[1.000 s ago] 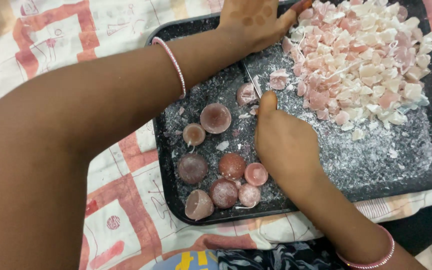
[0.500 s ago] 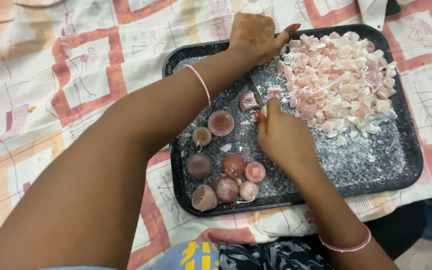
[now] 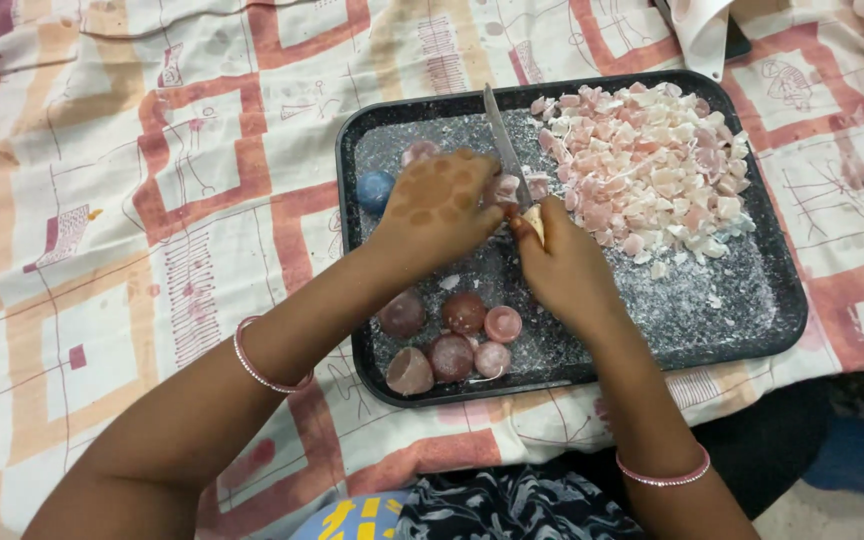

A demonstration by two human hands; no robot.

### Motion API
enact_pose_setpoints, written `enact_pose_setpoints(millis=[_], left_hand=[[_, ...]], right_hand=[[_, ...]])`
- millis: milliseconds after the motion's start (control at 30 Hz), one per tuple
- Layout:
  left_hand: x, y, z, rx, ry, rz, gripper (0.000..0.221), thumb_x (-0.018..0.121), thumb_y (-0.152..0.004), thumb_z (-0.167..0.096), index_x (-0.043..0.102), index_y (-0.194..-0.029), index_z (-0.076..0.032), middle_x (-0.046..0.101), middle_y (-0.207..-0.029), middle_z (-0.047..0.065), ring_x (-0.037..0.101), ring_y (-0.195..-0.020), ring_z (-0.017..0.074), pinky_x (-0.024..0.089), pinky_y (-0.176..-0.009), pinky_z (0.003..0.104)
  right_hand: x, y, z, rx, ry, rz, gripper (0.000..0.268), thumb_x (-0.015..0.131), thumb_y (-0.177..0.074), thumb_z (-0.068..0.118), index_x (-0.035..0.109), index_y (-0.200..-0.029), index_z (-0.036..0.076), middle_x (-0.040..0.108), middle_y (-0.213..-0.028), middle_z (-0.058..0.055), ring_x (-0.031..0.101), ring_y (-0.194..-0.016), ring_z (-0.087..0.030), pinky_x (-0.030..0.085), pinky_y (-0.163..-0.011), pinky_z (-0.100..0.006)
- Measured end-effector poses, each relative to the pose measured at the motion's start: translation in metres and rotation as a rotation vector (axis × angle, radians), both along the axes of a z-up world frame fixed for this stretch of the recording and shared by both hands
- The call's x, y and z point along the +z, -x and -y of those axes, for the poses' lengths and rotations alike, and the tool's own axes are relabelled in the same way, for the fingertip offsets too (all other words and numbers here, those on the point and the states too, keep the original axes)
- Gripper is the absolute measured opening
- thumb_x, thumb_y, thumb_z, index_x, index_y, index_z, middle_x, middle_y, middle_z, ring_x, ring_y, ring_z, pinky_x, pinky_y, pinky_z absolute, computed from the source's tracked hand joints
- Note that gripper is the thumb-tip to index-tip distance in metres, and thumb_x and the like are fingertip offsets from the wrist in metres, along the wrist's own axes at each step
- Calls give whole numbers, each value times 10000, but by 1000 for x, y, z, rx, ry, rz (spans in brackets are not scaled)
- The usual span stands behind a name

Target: Cutting and chopping small colored wax melts on a tray using a knife.

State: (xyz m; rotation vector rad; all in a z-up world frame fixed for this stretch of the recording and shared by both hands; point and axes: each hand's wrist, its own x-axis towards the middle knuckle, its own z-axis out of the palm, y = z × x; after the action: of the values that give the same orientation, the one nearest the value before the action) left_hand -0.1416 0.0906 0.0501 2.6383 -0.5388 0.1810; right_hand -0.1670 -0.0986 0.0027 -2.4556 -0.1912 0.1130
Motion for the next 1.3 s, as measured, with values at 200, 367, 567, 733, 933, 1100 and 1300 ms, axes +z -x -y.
enact_pose_setpoints(millis=[200, 367, 567, 733, 933, 1100, 1300], left_hand=[[3, 3, -3, 27, 161, -182, 351, 648, -910, -286, 663, -1212, -108, 697, -1157, 119, 666, -1068, 303, 492, -936, 449], [-7, 6, -8, 8, 278, -205, 384, 640, -946, -231, 612, -1310, -112, 676, -1239, 95, 671, -1086, 273, 498, -956, 417], [13, 14, 2, -33, 445, -307, 481, 614, -939, -155, 528, -1412, -134, 638, -1279, 96, 672, -1103, 239, 523, -954, 388], [-19, 4, 4, -81, 691, -483, 472, 539, -993, -148, 489, -1462, -121, 594, -1265, 110, 656, -1075, 228, 539, -921, 366], [-28, -4, 6, -81, 1066, -827, 366, 394, -1042, -179, 513, -1377, -93, 648, -1075, 37, 658, -888, 139, 551, -818, 306], [-32, -1, 14, -97, 1116, -822, 324, 386, -1047, -196, 493, -1324, -66, 610, -986, 45, 614, -805, 118, 519, -755, 306], [-21, 7, 28, -137, 1050, -724, 372, 400, -1063, -291, 415, -1365, -76, 593, -1054, 113, 603, -933, 168, 528, -836, 336]], right_hand=[[13, 2, 4, -126, -613, -424, 245, 511, -1049, 333, 520, -1021, 90, 557, -619, -77, 515, -406, -176, 408, -385, -324], [-3, -8, 15, -227, -729, -231, 196, 617, -972, 204, 581, -1108, 68, 649, -760, -23, 549, -452, -86, 449, -406, -247], [6, -6, 11, -200, -824, -188, 289, 683, -979, 220, 597, -1170, 22, 687, -877, -56, 542, -493, -79, 455, -423, -243], [23, -2, 8, -122, -920, -179, 273, 454, -1065, 297, 541, -1251, 117, 699, -843, -69, 552, -483, -70, 458, -423, -219], [14, -5, 27, -114, -840, -171, 205, 458, -1077, 233, 557, -1174, 82, 672, -857, -67, 565, -566, -82, 452, -483, -237], [45, 4, 5, -144, -455, -33, 254, 673, -969, 308, 662, -1028, 60, 656, -752, -33, 572, -591, -105, 440, -514, -278], [51, 9, -8, -179, -174, 144, 362, 810, -826, 390, 641, -877, 73, 660, -644, -13, 675, -580, -163, 499, -537, -354]])
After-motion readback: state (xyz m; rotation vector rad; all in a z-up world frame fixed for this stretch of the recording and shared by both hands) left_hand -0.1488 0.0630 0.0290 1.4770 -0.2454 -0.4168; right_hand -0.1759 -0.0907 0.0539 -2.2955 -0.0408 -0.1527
